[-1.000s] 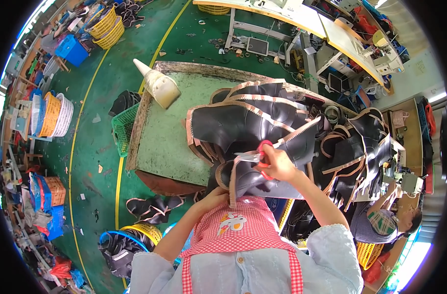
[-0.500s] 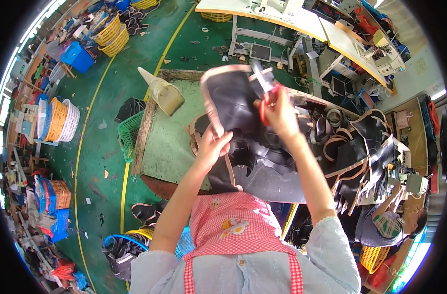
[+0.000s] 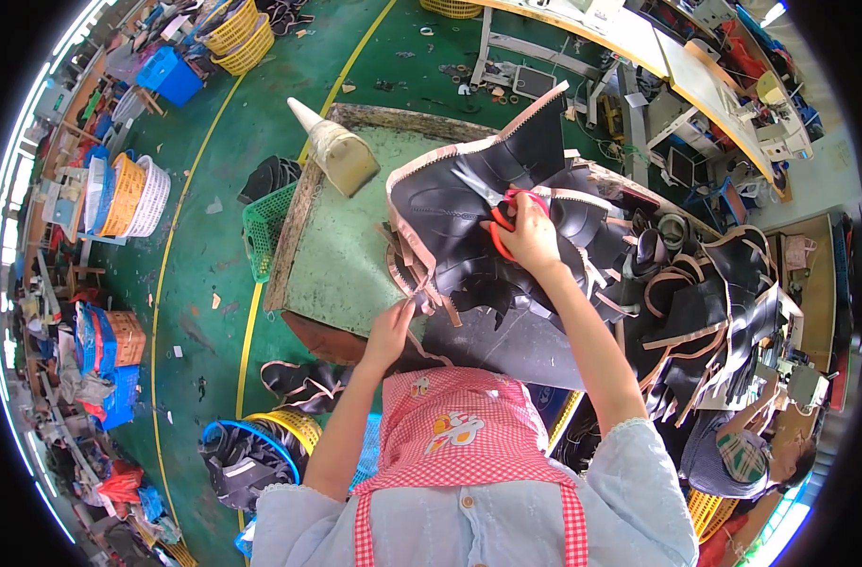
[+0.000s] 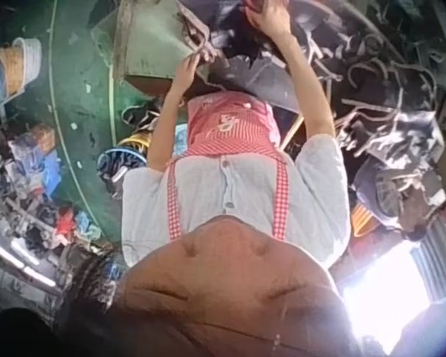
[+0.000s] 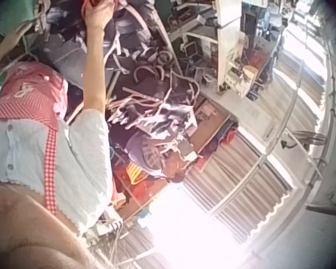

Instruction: Trimming excess material from black leather shoe components using scissors.

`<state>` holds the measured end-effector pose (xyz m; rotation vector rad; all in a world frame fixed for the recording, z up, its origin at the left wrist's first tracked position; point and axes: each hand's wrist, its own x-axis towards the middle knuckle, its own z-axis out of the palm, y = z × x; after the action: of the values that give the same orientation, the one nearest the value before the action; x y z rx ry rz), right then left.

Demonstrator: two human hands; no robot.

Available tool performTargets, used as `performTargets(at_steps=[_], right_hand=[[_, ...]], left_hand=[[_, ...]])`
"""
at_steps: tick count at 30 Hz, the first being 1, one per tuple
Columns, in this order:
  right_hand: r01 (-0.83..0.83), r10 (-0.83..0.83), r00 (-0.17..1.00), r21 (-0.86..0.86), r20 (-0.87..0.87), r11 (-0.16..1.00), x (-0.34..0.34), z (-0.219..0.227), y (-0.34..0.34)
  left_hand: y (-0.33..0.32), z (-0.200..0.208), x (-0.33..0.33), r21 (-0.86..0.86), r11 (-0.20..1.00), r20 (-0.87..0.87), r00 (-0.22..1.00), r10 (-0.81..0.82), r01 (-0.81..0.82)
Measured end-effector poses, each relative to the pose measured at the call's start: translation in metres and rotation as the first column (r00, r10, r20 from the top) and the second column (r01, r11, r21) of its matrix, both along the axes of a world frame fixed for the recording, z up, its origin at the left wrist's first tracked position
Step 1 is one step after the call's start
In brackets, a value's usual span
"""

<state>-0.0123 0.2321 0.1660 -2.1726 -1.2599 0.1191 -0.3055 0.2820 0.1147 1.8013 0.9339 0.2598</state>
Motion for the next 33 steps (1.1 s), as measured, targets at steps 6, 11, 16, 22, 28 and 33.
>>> performTargets(at_steps=[6,11,16,22,28,33], right_hand=[[0.014,0.016,0.966,0.117,-0.258,0.993,-0.034,0.093,-0.047],[-0.488,0.261,0.697,-0.175,-0.668,0.855,-0.086,0.088,-0.089],[-0.584,0.243,0.632,-0.246,-0.736,0.774,-0.1,0.066,-0.077],[-0.532,0.115,0.563,-0.253,-0.818,0.808,-0.104,0.082,-0.065],[-0.481,0.265,0.532,-0.029,-0.804,0.876,-0.112,0.062,-0.068],[-0.471,0.513,0.415,0.305,-0.752,0.828,-0.148,0.052,-0.026]], left_hand=[[0.014,0.065,-0.023,-0.186,0.981,0.144,0.986,0.081,-0.054],[0.008,0.091,-0.019,-0.091,0.994,0.19,0.978,0.082,-0.066],[0.009,0.096,-0.023,-0.159,0.987,0.099,0.995,0.012,0.004],[0.006,0.09,-0.025,0.04,0.988,0.3,0.945,0.131,-0.15],[0.112,0.073,-0.154,-0.505,0.476,0.622,0.079,0.779,-0.72],[0.135,0.195,-0.177,-0.417,0.862,0.787,0.36,0.501,-0.288]])
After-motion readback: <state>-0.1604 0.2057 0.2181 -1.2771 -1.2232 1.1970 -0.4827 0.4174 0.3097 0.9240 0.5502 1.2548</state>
